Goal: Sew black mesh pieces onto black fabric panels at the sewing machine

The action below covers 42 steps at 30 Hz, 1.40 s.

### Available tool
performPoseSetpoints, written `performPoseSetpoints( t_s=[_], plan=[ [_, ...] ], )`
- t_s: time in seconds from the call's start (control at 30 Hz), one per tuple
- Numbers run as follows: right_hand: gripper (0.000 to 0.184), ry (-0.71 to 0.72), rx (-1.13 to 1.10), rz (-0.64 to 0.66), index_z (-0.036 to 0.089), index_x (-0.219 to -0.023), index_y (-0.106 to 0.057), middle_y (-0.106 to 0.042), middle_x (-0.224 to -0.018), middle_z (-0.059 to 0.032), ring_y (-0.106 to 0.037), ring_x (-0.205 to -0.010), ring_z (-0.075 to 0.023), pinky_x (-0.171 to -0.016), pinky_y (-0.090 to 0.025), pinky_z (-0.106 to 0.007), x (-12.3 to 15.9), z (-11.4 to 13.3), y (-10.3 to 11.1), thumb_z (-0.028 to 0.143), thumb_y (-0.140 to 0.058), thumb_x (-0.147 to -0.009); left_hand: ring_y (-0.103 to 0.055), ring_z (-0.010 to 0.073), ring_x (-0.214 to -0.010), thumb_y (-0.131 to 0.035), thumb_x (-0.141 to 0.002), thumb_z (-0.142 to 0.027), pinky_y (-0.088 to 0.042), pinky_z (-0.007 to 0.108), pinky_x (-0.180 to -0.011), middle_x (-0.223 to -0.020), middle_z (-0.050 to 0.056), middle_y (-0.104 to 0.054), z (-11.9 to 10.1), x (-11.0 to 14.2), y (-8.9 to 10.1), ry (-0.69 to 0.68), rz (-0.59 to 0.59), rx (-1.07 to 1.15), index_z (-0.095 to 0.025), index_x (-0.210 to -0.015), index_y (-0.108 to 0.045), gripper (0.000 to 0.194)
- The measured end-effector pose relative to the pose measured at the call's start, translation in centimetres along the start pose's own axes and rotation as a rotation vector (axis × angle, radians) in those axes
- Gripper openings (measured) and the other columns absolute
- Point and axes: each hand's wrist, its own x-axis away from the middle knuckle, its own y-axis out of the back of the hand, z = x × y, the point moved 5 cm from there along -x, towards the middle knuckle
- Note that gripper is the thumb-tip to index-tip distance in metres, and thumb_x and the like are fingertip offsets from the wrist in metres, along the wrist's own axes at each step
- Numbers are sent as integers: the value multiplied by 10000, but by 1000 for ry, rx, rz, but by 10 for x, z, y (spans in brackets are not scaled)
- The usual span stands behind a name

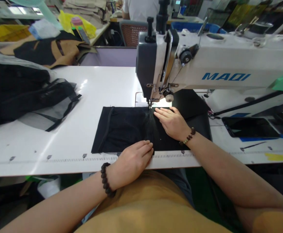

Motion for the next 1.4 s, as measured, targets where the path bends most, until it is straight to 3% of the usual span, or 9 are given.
performPoseSetpoints(
  t_s=[0.27, 0.47, 0.73, 1.13, 1.4],
  plan=[
    [360, 138, 37, 37, 189, -1242, -463, -488, -1249, -95, -423, -1124, -234, -933, -284, -403, -5, -1, 8, 185, -455, -882, -569, 205, -989, -318, -852, -72, -476, 301, -906, -1036, 132, -621, -8, -5, 5, -6, 18, -50, -45, -995, -605, 322],
    [312, 100, 17, 4, 214, -1176, -537, -525, -1164, -99, -459, -1028, -238, -902, -314, -394, -9, -1, 9, 197, -475, -870, -540, 208, -1046, -364, -836, -85, -449, 309, -938, -1091, 137, -599, -6, -4, 4, 2, 40, -27, -56, -1029, -587, 296],
    [306, 90, -2, 1, 228, -1164, -546, -515, -1175, -115, -461, -1052, -236, -907, -306, -425, -9, -3, 7, 184, -465, -872, -523, 208, -1079, -366, -824, -92, -420, 314, -968, -1135, 143, -578, 1, -4, 3, 7, 98, -26, -62, -1068, -570, 319],
    [311, 88, -27, 3, 207, -1157, -552, -527, -1147, -113, -491, -1020, -238, -934, -306, -496, -10, -1, 7, 171, -475, -858, -515, 210, -1092, -407, -845, -96, -407, 337, -989, -1107, 156, -587, 30, -17, -5, -27, 124, -18, -38, -1020, -575, 250],
    [299, 94, -34, -15, 194, -1146, -556, -533, -1131, -105, -498, -997, -232, -943, -325, -502, -10, 0, 5, 169, -446, -868, -554, 191, -1013, -360, -873, -111, -451, 301, -943, -1024, 122, -613, 55, -32, -4, -23, 57, -9, -43, -944, -601, 260]
  ],
)
